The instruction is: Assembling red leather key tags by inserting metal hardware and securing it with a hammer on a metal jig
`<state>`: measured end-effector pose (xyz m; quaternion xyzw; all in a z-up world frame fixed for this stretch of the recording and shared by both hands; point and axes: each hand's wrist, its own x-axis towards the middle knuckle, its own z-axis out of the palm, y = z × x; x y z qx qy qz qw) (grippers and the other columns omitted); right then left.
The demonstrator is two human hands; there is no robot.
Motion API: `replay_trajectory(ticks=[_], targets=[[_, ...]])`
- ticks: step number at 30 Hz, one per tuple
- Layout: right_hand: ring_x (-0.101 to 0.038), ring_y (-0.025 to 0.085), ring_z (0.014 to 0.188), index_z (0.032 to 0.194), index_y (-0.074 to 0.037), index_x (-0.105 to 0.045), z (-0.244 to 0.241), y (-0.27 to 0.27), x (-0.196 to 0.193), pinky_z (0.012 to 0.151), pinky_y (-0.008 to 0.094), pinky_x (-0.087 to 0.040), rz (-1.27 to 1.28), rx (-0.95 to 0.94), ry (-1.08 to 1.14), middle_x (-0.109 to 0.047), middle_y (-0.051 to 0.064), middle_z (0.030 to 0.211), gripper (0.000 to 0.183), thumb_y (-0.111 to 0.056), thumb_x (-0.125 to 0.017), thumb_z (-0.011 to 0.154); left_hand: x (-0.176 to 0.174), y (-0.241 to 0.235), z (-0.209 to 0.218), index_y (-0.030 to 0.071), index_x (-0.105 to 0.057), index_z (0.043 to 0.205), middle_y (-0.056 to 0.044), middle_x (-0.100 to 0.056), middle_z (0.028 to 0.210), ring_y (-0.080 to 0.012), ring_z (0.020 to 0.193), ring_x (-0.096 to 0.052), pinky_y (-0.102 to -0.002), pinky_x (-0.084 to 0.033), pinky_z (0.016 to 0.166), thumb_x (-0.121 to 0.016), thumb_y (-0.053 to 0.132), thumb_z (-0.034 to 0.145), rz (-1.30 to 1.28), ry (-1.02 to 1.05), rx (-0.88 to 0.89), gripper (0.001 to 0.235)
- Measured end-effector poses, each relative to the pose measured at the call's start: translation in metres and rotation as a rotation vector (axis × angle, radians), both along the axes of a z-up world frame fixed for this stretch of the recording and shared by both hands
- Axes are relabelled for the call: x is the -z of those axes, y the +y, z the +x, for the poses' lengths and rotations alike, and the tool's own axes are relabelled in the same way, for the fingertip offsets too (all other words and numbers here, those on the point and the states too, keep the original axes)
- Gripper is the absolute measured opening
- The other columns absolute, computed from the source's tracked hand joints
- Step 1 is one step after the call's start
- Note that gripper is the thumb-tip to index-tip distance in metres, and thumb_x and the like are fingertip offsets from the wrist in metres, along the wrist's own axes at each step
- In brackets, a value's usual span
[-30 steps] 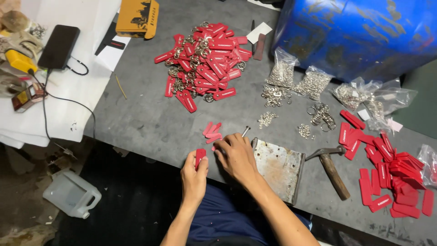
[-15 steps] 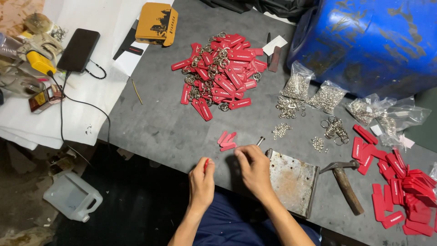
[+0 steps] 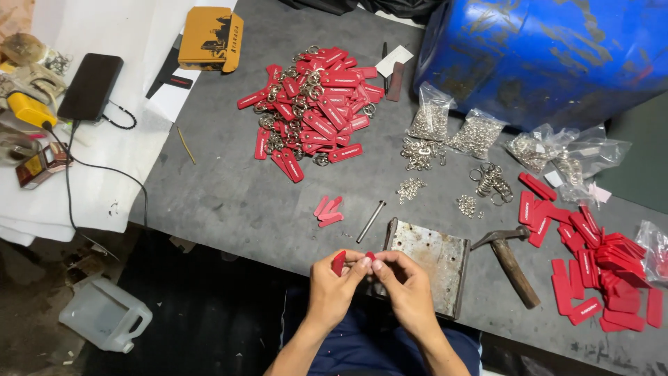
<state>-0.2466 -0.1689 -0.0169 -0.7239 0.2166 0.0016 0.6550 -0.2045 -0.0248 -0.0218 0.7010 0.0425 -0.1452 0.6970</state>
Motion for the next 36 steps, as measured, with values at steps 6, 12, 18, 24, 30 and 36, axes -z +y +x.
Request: replay_trajectory(ticks=[6,12,18,24,30,36], targets=[[-0.055,0.008,0.064,0.09,-0.007,-0.075,-0.024,-0.022,0.005,0.062,0.024,-0.046,-0.044,-0.006,-0.009,-0.064,-0.001,0.07,0.012,-0.018,-0.07,0.094,-0.013,-0.004,-0.004,0.015,-0.083,0.09,0.009,-0.025,0.049,-0.0045,0.048,-0.021,-0.026,-0.024,0.047,-0.077,0.027,0.089,0.12,-0.074,0.154,0.013],[-0.053,0.008,0.07,0.087,-0.01,-0.073,-0.038,-0.037,0.001,0.068,0.024,-0.043,-0.067,-0.048,-0.046,-0.064,-0.003,0.077,0.015,-0.022,-0.069,0.094,-0.011,-0.01,-0.008,0.011,-0.068,0.085,0.007,-0.054,0.072,-0.0058,0.068,-0.045,-0.025,-0.038,0.064,-0.065,0.023,0.099,-0.087,-0.023,0.437,0.019],[-0.059,0.015,0.091,0.095,-0.009,-0.07,-0.037,-0.034,-0.008,0.085,0.027,-0.047,-0.164,-0.053,-0.353,-0.063,0.004,0.099,0.01,-0.019,-0.07,0.094,-0.005,-0.021,-0.019,0.015,-0.055,0.081,0.006,-0.043,0.073,-0.006,0.064,-0.035,-0.025,-0.03,0.057,-0.057,0.037,0.104,-0.255,0.015,0.494,0.032],[-0.072,0.015,0.082,0.092,-0.006,-0.075,-0.042,-0.024,-0.024,0.078,0.026,-0.055,-0.428,0.049,-0.377,-0.076,0.005,0.089,0.012,-0.015,-0.068,0.094,0.002,-0.034,-0.031,0.01,-0.062,0.089,0.004,-0.056,0.082,-0.0079,0.078,-0.051,-0.026,-0.045,0.073,-0.06,0.027,0.103,-0.227,-0.065,0.339,0.023],[-0.063,0.01,0.077,0.103,-0.011,-0.073,-0.049,-0.029,-0.007,0.076,0.024,-0.053,-0.308,0.053,-0.303,-0.071,0.0,0.094,0.037,-0.021,-0.092,0.073,0.008,-0.032,-0.03,0.009,-0.064,0.089,0.002,-0.058,0.081,-0.0098,0.079,-0.055,-0.026,-0.047,0.076,-0.062,0.022,0.1,-0.218,-0.022,0.292,0.017],[-0.066,0.014,0.091,0.093,-0.006,-0.074,-0.053,-0.046,0.003,0.086,0.026,-0.05,-0.167,0.109,-0.244,-0.072,0.002,0.094,0.014,-0.018,-0.068,0.095,0.001,-0.024,-0.028,0.01,-0.065,0.092,0.004,-0.052,0.076,-0.0043,0.058,-0.038,-0.022,-0.027,0.051,-0.064,0.029,0.101,-0.286,0.104,0.279,0.021]])
